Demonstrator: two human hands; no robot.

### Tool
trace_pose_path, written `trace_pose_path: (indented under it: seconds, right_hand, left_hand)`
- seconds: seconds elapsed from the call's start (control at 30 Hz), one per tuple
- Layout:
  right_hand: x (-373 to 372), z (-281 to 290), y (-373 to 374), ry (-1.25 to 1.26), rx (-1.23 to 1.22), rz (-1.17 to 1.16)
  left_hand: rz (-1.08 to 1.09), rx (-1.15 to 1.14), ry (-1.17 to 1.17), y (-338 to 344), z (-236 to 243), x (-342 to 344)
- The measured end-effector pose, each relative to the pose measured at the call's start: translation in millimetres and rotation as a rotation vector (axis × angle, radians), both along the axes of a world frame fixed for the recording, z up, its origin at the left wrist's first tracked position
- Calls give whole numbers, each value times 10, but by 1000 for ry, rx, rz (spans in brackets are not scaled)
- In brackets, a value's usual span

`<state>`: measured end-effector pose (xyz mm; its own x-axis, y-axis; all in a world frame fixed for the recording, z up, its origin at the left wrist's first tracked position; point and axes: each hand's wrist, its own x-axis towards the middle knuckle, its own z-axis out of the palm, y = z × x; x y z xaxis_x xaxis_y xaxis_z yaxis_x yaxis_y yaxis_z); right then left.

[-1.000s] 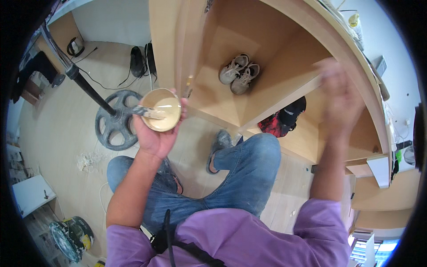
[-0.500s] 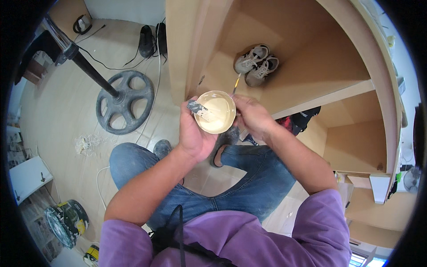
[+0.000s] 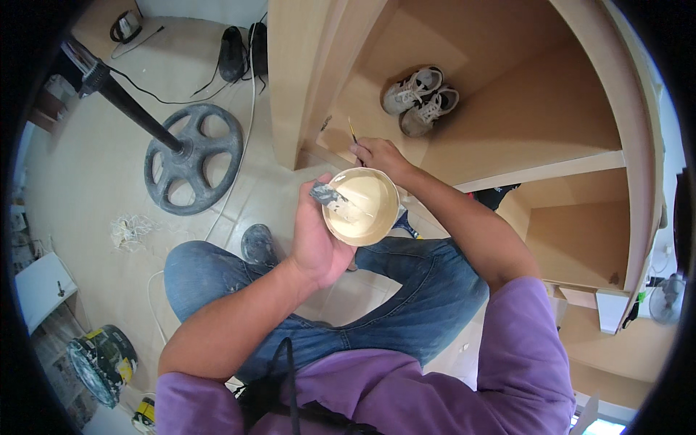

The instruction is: The person sits on the floor and uses a small brush to apply a light-colored substance to the interior edges and corners of a wooden cabinet. They repeatedly dip the brush into a small container held in their left hand to reload the substance.

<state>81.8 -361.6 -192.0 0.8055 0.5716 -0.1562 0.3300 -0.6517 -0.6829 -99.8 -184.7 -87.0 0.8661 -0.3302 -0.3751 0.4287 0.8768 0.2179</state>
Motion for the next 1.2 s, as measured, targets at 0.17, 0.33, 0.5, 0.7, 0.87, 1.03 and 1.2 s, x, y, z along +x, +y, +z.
trace_pose_path:
  seconds: [0.17, 0.33, 0.5, 0.7, 0.87, 1.03, 1.2]
  right_hand:
    - [70, -136, 332, 180, 170, -172]
    - [36, -386, 440, 161, 174, -178]
    - [72, -326, 499, 38, 178, -199]
    - [157, -346, 552, 22, 208, -190]
    - [226, -326, 614, 54, 178, -177]
    - [272, -449, 591, -13, 171, -179]
    - [250, -499, 570, -14, 203, -192]
  left_hand:
    - [-69, -58, 7, -12, -11, -10]
    - [-66, -121, -21, -22, 14, 2]
    - [-82, -109, -44, -12, 32, 15]
    - [-82, -135, -91, 13, 18, 21]
    - [-92, -110, -116, 37, 9, 24]
    - [-88, -102, -98, 37, 28, 27]
    - [-83, -102, -105, 37, 51, 29]
